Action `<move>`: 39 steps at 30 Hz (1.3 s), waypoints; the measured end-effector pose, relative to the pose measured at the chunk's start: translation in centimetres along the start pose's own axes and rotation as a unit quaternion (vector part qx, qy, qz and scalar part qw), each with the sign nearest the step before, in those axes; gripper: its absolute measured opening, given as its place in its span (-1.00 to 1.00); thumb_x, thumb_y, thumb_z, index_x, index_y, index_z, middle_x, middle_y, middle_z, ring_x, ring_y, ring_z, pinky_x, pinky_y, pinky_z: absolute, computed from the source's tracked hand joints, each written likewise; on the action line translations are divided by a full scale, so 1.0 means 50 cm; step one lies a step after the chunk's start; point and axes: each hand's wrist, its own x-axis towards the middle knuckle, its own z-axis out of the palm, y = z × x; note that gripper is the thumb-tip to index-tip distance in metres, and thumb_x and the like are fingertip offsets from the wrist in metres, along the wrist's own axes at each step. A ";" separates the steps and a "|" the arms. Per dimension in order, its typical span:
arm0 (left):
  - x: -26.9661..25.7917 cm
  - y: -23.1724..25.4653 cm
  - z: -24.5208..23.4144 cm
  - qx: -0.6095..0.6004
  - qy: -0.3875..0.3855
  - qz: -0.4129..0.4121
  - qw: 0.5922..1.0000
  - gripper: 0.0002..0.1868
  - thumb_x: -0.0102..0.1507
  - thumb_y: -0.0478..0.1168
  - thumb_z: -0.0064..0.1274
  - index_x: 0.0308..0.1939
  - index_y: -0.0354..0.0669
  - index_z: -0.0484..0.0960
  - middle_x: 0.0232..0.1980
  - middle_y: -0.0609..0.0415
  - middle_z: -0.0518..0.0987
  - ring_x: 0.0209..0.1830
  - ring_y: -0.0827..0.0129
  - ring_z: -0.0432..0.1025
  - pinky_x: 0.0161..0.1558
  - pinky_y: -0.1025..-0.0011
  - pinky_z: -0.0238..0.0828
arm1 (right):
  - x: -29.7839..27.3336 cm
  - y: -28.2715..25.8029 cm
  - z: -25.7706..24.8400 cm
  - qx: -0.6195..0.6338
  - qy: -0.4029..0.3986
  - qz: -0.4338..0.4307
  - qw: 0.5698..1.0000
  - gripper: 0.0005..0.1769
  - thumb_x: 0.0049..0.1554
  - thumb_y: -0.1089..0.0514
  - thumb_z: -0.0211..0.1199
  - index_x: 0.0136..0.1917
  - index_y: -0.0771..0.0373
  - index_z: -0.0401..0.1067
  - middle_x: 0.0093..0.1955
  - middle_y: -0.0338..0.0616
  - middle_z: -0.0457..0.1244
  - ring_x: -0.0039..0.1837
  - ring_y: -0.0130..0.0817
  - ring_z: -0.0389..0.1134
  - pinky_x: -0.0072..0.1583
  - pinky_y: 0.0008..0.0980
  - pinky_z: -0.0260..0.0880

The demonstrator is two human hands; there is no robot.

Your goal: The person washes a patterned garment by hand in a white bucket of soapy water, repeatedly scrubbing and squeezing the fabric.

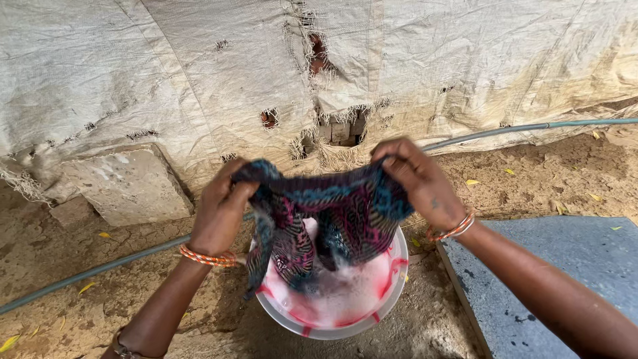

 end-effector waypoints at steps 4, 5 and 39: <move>-0.001 -0.100 0.056 0.119 -0.022 -0.026 0.992 -0.70 0.30 -0.07 -0.04 -0.02 -0.15 0.62 -0.26 -0.07 0.59 -0.33 0.21 0.49 -0.21 0.18 0.42 | -0.026 0.076 0.047 -0.067 -0.049 0.080 0.993 -0.82 0.24 0.24 0.11 0.09 0.14 0.46 0.07 -0.20 0.38 0.13 -0.34 0.41 0.20 -0.36 0.42; -0.004 -0.135 0.084 0.134 -0.013 0.027 0.991 -0.70 0.28 -0.12 -0.01 0.00 -0.20 0.59 -0.20 -0.12 0.60 -0.25 0.12 0.50 -0.15 0.14 0.43 | -0.036 0.100 0.063 -0.104 -0.061 0.075 0.990 -0.82 0.23 0.24 0.13 0.09 0.14 0.46 0.07 -0.18 0.38 0.13 -0.31 0.42 0.20 -0.35 0.43; -0.042 -0.244 0.114 0.224 -0.266 -0.027 0.937 -0.70 0.29 -0.23 -0.02 0.09 0.12 0.57 -0.26 0.02 0.67 -0.33 0.22 0.58 -0.21 0.17 0.50 | -0.081 0.311 0.069 -0.319 -0.296 0.084 0.897 -0.61 0.23 -0.11 0.06 0.25 -0.02 0.46 0.01 -0.10 0.43 -0.10 -0.21 0.49 -0.05 -0.21 0.53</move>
